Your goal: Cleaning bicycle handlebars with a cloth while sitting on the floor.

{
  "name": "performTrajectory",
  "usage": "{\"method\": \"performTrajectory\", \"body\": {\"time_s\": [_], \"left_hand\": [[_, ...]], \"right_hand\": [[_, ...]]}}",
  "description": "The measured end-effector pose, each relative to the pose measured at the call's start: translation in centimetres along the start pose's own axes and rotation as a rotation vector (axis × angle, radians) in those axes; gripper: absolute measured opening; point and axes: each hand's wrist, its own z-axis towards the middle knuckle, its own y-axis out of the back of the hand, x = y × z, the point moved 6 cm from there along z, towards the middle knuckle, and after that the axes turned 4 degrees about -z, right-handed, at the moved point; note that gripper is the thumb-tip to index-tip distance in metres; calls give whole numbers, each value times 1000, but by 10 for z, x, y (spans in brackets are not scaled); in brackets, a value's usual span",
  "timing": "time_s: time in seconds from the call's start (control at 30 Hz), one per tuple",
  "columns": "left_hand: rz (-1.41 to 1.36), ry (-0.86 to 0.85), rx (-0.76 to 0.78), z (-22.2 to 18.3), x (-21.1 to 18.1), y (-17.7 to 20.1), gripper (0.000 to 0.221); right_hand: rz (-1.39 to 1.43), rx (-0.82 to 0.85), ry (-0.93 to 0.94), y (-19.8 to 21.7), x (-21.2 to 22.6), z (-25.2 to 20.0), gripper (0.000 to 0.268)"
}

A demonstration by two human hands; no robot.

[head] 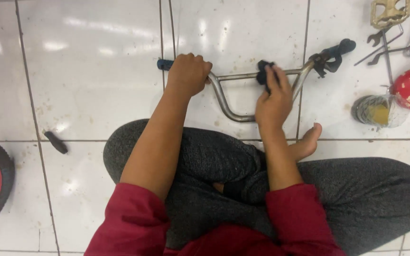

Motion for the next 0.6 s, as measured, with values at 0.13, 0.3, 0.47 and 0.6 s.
{"method": "performTrajectory", "body": {"time_s": [0.13,0.3,0.47,0.6], "left_hand": [[-83,-2,12,-6,0,-1,12],[-165,23,-7,-4,5,2,21],[-181,29,-31,0,6,5,19],[-140,42,-30,0,6,-1,18]], "right_hand": [[170,108,73,-25,58,-17,57],[228,30,103,-12,33,-2,58],[84,-19,-37,-12,13,2,53],[283,168,92,-39,78,-22,60]]}}
